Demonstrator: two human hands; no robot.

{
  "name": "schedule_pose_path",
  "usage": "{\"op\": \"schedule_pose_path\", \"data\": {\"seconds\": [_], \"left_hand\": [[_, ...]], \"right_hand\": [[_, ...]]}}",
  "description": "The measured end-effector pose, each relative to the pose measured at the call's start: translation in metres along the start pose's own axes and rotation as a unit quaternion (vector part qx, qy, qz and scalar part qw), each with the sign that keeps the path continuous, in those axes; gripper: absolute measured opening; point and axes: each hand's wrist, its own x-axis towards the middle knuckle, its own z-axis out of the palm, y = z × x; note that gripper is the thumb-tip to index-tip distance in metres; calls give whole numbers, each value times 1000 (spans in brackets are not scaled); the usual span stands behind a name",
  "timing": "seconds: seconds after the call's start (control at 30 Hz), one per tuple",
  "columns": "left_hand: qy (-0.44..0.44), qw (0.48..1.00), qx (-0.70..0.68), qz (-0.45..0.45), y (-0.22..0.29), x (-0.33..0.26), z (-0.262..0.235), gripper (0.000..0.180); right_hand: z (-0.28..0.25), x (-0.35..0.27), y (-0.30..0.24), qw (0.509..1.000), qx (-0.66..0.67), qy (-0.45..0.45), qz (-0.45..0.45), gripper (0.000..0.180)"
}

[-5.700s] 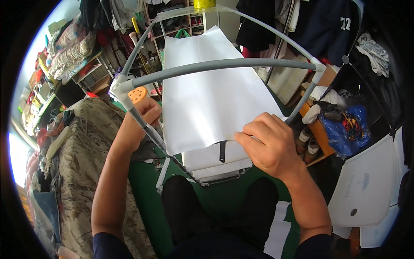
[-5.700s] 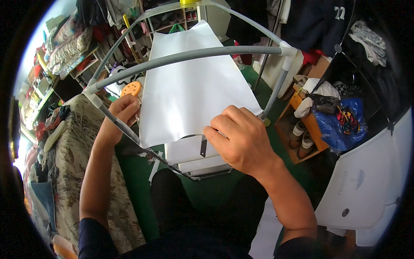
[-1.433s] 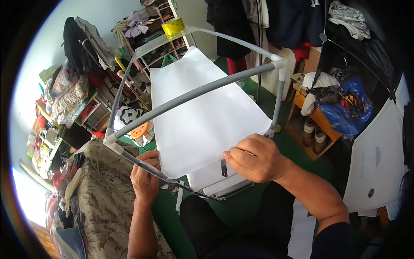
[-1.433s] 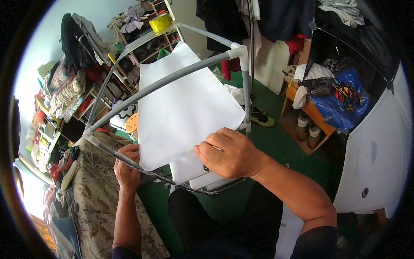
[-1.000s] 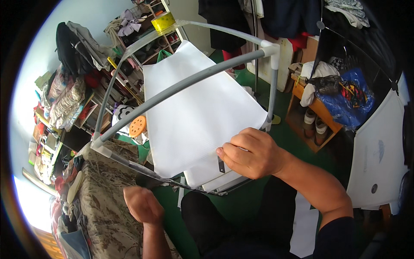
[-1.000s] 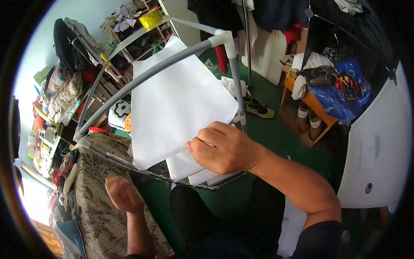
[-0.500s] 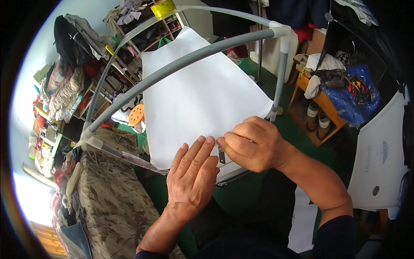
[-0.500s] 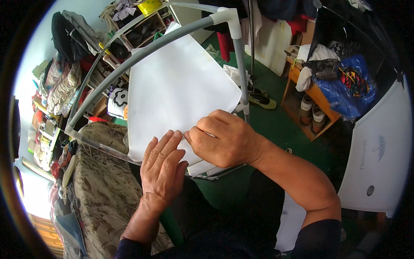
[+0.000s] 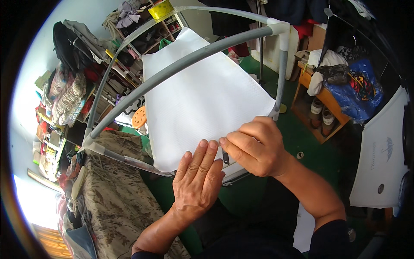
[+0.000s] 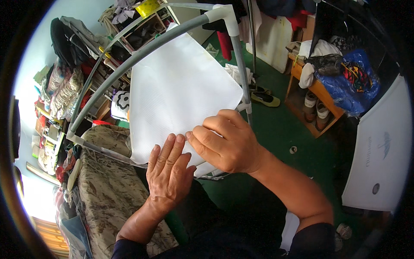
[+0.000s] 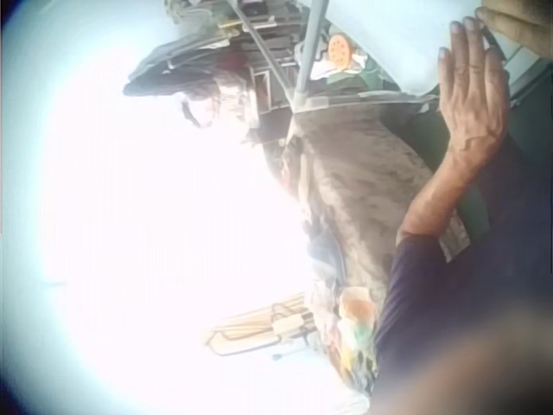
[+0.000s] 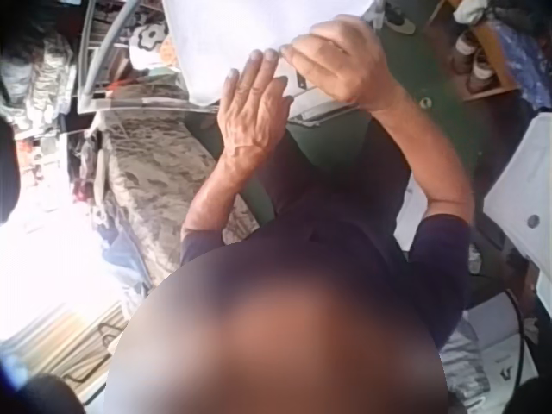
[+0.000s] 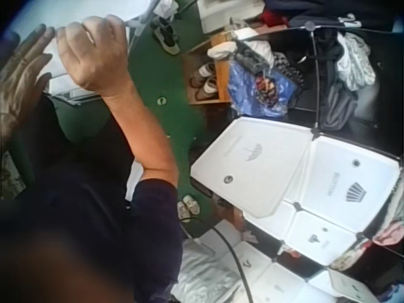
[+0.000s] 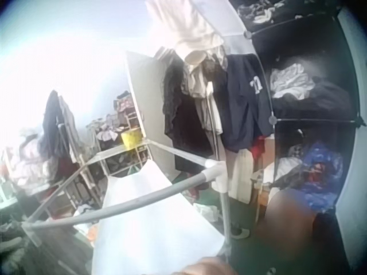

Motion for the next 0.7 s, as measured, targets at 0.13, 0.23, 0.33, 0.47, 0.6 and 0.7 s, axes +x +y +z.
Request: {"op": "schedule_pose_path", "data": {"seconds": [0.13,0.23,0.33,0.47,0.6,0.7], "left_hand": [[-5,1000,-7,-8,0,-1,-2,26],[-6,1000,-15,-6,1,-1,-4,27],[-5,1000,-18,-5,1,-1,-3,28],[-2,1000,-22,-12,3,-1,-1,31],[-7,1000,-16,-12,2,-2,-1,34],[-10,1000,-20,-14,2,-3,-1,34]], "right_hand": [[-5,-8,-16,997,-30,31,66,29],[-4,-29,-40,981,37,64,178,36],[-3,-33,-65,845,309,55,432,29],[13,-30,-71,517,591,75,615,23],[22,-17,-74,525,608,94,588,15],[27,-20,-74,542,582,96,598,11]]}}
